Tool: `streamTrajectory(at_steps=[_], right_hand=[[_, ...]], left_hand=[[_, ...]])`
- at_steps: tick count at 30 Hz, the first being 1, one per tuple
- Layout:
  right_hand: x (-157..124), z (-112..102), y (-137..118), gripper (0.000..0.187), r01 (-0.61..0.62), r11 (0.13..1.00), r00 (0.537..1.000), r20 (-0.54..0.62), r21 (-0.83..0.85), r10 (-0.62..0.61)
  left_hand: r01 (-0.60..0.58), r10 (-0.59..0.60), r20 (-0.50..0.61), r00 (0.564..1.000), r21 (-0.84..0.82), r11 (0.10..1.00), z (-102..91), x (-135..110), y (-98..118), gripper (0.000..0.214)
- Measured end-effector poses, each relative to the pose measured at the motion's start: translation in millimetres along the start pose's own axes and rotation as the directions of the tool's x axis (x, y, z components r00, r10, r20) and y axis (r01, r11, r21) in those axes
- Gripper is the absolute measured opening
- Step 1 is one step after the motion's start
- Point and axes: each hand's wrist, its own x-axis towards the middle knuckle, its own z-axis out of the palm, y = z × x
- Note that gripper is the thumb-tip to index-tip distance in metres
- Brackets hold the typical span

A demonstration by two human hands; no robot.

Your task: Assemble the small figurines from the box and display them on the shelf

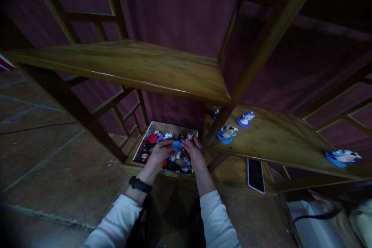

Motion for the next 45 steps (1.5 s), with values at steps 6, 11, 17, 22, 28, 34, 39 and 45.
streamTrajectory(at_steps=[6,11,17,22,28,34,39,45], right_hand=[[-1,3,-6,0.034,0.069,0.998,0.996,0.059,0.003,-0.069],[-4,6,1,0.034,0.069,0.99,0.989,0.14,-0.124,-0.051],[-3,0,2,0.035,0.061,0.978,0.992,0.116,-0.198,-0.039],[-1,-1,1,0.036,0.025,0.981,0.991,0.136,-0.192,0.001],[-4,2,-2,0.035,0.05,0.97,0.99,0.14,-0.239,-0.016],[0,-1,-1,0.035,0.109,0.934,0.983,0.179,-0.341,-0.049],[2,-7,0,0.035,0.174,0.882,0.966,0.251,-0.438,-0.066],[0,-7,-2,0.032,0.257,0.828,0.942,0.319,-0.498,-0.101]], left_hand=[[0.152,-0.135,0.107,0.985,-0.168,0.974,-6.8,0,7,0.017],[0.169,-0.135,0.157,0.978,-0.23,0.958,-3.8,-2,7,0.01],[0.166,-0.139,0.135,0.981,-0.215,0.962,-3.8,-3,9,0.007],[0.134,-0.116,0.108,0.987,-0.178,0.975,-3.9,-4,10,0.013],[0.096,-0.083,0.085,0.993,-0.161,0.982,-3.0,-4,8,0.016],[0.069,-0.06,0.068,0.996,-0.137,0.988,-4.0,-3,10,0.02],[0.08,-0.069,0.087,0.994,-0.133,0.988,-6.4,-2,10,0.019],[0.141,-0.13,0.086,0.988,-0.137,0.98,-8.7,-4,14,0.014]])
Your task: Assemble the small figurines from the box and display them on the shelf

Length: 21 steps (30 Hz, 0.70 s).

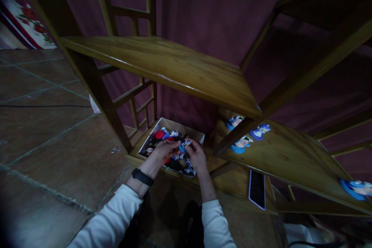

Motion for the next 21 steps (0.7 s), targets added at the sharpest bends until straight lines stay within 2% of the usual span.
streamTrajectory(at_steps=[4,14,19,21], right_hand=[[-1,1,-6,0.029,0.058,0.996,0.998,0.019,-0.075,-0.057],[-2,-5,-16,0.026,0.197,0.966,0.976,0.13,-0.166,-0.176],[-3,-4,-14,0.027,0.22,0.958,0.968,0.159,-0.182,-0.192],[-5,1,-12,0.027,0.204,0.961,0.974,0.137,-0.187,-0.18]], left_hand=[[0.033,-0.034,-0.036,0.999,-0.013,0.999,-1.2,-2,2,0.015],[0.043,-0.043,0.029,0.999,-0.009,0.999,-6.1,-5,5,0.016],[0.026,-0.026,0.009,1.0,0.009,1.0,-8.7,-1,-2,0.022],[0.033,-0.032,-0.015,0.999,0.022,0.999,-10.3,3,-5,0.021]])
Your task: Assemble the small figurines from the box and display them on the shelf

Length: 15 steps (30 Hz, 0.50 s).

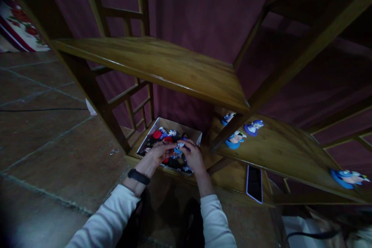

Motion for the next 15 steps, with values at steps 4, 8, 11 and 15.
streamTrajectory(at_steps=[4,8,11,15], right_hand=[[-3,11,3,0.036,-0.096,0.979,0.987,-0.111,0.182,0.117],[-6,14,5,0.043,-0.163,0.831,0.931,-0.195,0.532,0.308],[-11,14,3,0.042,-0.266,0.692,0.905,-0.072,0.671,0.418],[-15,17,-3,0.04,-0.288,0.677,0.905,-0.038,0.678,0.424]], left_hand=[[0.056,-0.057,-0.046,0.997,-0.01,0.998,-3.5,6,-1,0.018],[0.114,-0.115,-0.031,0.993,-0.052,0.992,-9.4,7,0,0.015],[0.103,-0.104,-0.012,0.995,-0.023,0.994,-12.7,4,-2,0.015],[0.021,-0.023,0.085,0.996,0.018,1.0,-11.3,-3,-6,0.016]])
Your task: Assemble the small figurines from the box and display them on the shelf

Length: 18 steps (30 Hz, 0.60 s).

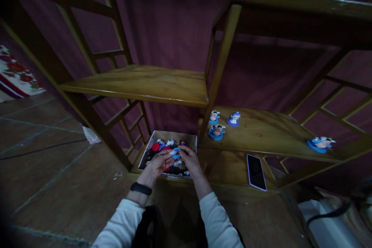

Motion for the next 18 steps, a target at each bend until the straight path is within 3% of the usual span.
streamTrajectory(at_steps=[4,9,13,18], right_hand=[[-5,1,-6,0.037,0.053,0.998,0.998,0.025,0.031,-0.053],[-23,-2,-15,0.035,0.032,0.996,0.997,0.062,0.08,-0.037],[-50,-5,-12,0.031,-0.052,0.98,0.997,0.061,0.191,0.041],[-94,-10,5,0.031,-0.155,0.944,0.988,0.038,0.292,0.151]], left_hand=[[-0.092,0.093,0.105,0.99,-0.015,0.996,7.2,-13,1,0.027],[-0.209,0.205,0.107,0.973,0.028,0.977,15.6,-35,2,0.022],[-0.187,0.181,0.066,0.981,0.111,0.976,18.7,-52,-7,0.016],[-0.122,0.128,-0.031,0.991,0.162,0.979,19.6,-82,-35,0.015]])
